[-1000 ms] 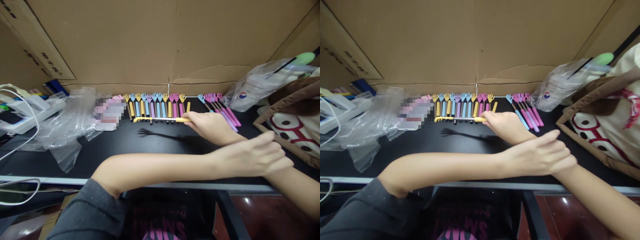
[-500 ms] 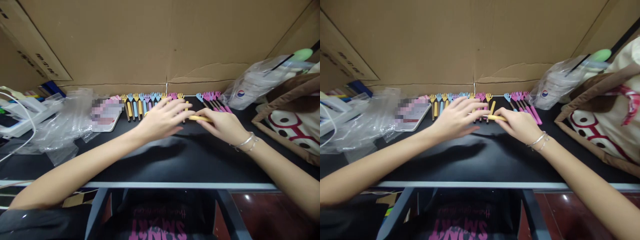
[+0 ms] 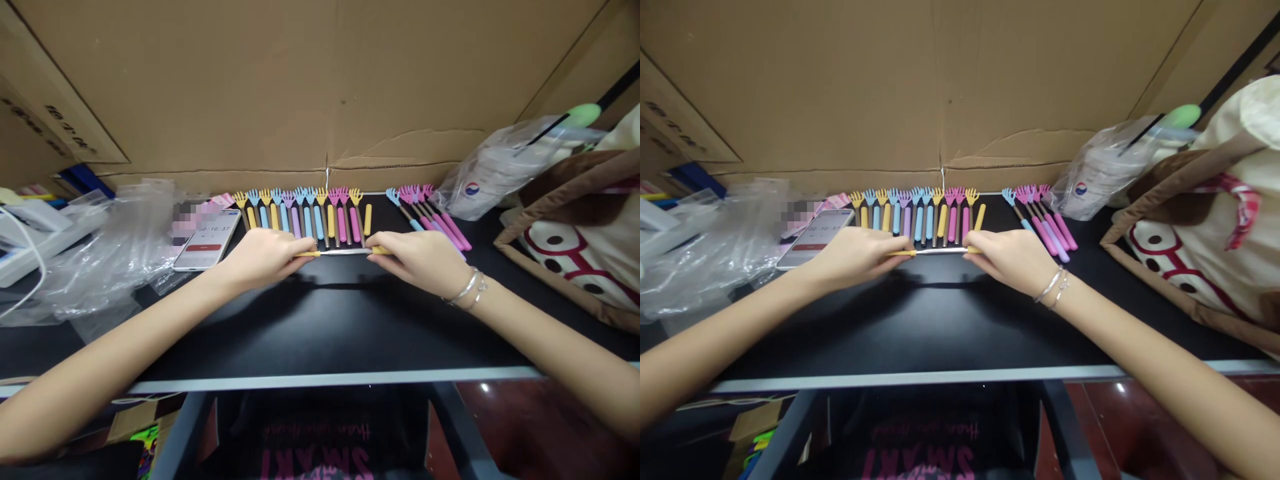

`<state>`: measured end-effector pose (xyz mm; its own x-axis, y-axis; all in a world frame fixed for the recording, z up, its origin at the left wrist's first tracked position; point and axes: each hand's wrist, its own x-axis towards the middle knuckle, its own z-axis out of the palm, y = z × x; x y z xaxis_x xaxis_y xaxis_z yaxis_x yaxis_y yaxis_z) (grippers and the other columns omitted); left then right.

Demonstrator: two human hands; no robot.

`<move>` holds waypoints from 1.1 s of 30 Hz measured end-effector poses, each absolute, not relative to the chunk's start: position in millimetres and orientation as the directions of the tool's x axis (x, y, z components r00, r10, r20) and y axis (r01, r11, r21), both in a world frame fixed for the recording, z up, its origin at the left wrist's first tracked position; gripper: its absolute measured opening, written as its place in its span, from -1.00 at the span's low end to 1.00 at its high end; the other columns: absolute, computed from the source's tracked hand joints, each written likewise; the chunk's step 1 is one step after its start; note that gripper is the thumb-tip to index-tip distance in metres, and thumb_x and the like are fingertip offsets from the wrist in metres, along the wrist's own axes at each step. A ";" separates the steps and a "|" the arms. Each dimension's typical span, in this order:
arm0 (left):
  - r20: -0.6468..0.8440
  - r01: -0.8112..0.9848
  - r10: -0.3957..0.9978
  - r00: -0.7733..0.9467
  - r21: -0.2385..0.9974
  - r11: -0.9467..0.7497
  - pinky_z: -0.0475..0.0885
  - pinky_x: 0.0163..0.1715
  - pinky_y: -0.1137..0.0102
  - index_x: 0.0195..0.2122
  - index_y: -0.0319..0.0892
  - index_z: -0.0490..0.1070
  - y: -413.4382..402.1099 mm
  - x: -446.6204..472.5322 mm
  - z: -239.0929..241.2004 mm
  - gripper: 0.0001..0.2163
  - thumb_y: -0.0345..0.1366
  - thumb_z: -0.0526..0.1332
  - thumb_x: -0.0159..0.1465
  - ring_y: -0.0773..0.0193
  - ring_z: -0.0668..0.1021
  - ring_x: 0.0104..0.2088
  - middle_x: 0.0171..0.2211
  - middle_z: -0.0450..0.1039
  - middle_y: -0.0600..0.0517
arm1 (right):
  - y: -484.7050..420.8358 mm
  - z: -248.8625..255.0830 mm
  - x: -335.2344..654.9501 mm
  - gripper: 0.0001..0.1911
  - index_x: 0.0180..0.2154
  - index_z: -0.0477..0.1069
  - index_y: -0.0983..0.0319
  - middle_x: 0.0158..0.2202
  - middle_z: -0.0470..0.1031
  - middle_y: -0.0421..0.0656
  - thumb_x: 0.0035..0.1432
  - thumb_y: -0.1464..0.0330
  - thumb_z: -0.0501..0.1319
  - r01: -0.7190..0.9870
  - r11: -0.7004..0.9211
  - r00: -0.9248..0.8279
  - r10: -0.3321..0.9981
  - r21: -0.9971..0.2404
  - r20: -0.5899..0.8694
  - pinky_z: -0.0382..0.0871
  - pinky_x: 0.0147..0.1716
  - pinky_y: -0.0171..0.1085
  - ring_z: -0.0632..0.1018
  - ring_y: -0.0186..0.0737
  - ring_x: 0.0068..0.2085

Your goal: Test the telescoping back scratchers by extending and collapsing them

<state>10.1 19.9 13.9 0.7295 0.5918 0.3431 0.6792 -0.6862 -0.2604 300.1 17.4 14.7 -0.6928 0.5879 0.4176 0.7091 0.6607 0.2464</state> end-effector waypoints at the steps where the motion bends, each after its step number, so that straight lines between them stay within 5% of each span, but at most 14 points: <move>1: 0.351 0.673 0.580 0.735 -0.276 -0.686 0.08 -0.58 0.47 -0.28 -0.13 0.45 21.0 13.1 15.3 -0.70 -0.17 -0.03 0.43 0.33 0.52 -0.52 -0.51 0.52 0.08 | 17.5 14.4 299.0 -0.65 -0.27 0.43 0.21 -0.46 0.56 -0.20 0.36 0.18 -0.03 0.706 0.653 -0.700 0.583 0.275 0.412 0.02 -0.54 -0.33 0.52 -0.33 -0.48; 13: 0.382 0.688 0.573 0.725 -0.418 -0.593 0.15 -0.57 0.39 -0.36 -0.17 0.46 5.1 39.4 18.4 -0.82 -0.34 0.11 0.35 0.23 0.52 -0.49 -0.53 0.49 0.03 | 6.1 17.9 284.5 -0.65 -0.37 0.44 0.23 -0.54 0.44 -0.21 0.38 0.28 0.00 0.643 0.523 -0.766 0.445 0.560 0.464 -0.05 -0.51 -0.28 0.39 -0.36 -0.52; 18: 0.460 0.666 0.483 0.745 -0.486 -0.565 0.18 -0.53 0.37 -0.42 -0.12 0.44 7.0 28.9 25.0 -0.71 -0.29 0.03 0.42 0.26 0.48 -0.51 -0.59 0.43 0.05 | 6.9 29.6 292.9 -0.58 -0.33 0.48 0.18 -0.54 0.43 -0.21 0.40 0.23 -0.08 0.650 0.522 -0.758 0.500 0.552 0.418 -0.02 -0.48 -0.26 0.34 -0.35 -0.51; 26: 0.474 0.716 0.539 0.697 -0.508 -0.479 0.15 -0.49 0.38 -0.45 -0.08 0.36 23.0 -51.1 43.7 -0.64 -0.13 -0.06 0.44 0.28 0.39 -0.48 -0.52 0.42 0.06 | 26.3 41.1 364.1 -0.50 -0.27 0.52 0.21 -0.42 0.53 -0.08 0.38 0.09 -0.08 0.776 0.395 -0.608 0.678 0.492 0.414 0.04 -0.44 -0.27 0.39 -0.29 -0.41; 33: 0.541 0.767 0.544 0.642 -0.429 -0.478 -0.03 -0.54 0.39 -0.41 -0.04 0.36 23.8 -95.1 34.9 -0.66 -0.12 -0.09 0.42 0.30 0.22 -0.50 -0.54 0.30 0.07 | 31.2 38.7 403.9 -0.50 -0.17 0.55 0.23 -0.34 0.54 0.01 0.36 0.08 -0.06 0.827 0.298 -0.514 0.744 0.477 0.427 0.02 -0.48 -0.28 0.43 -0.24 -0.31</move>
